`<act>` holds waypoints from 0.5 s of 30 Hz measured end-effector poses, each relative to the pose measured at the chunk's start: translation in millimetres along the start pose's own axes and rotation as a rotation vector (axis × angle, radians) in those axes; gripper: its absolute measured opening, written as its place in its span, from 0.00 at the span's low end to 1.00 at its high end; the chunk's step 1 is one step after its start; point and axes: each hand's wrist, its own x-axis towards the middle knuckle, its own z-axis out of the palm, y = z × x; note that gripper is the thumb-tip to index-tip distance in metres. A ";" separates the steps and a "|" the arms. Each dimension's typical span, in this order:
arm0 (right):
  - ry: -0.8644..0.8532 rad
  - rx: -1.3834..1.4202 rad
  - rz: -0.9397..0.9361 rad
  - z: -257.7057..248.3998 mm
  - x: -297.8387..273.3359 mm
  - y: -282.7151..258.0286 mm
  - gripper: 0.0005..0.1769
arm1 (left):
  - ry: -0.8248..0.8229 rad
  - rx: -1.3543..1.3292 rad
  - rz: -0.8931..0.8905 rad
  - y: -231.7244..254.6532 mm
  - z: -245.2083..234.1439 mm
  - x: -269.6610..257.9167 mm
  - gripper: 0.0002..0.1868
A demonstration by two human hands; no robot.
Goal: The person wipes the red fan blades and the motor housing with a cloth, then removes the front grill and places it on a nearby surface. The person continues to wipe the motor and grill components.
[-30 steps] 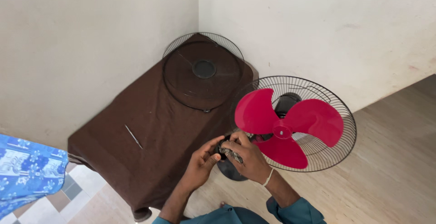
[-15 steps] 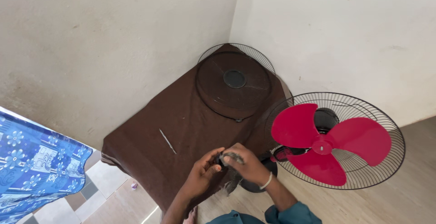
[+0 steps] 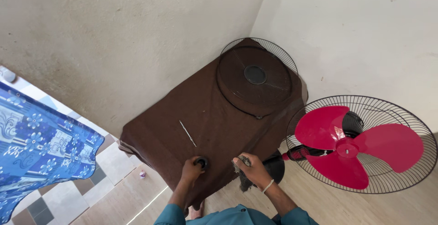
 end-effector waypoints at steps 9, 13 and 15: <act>0.052 -0.083 -0.002 -1.4 1.6 15.2 0.15 | 0.446 0.128 0.557 37.2 -36.3 49.6 0.17; 0.040 -0.100 -0.032 -1.2 3.0 21.3 0.14 | 0.435 0.099 0.516 54.3 -63.7 69.2 0.27; 0.037 -0.091 -0.066 0.4 3.6 22.4 0.13 | 0.432 0.234 0.498 56.4 -75.9 75.2 0.38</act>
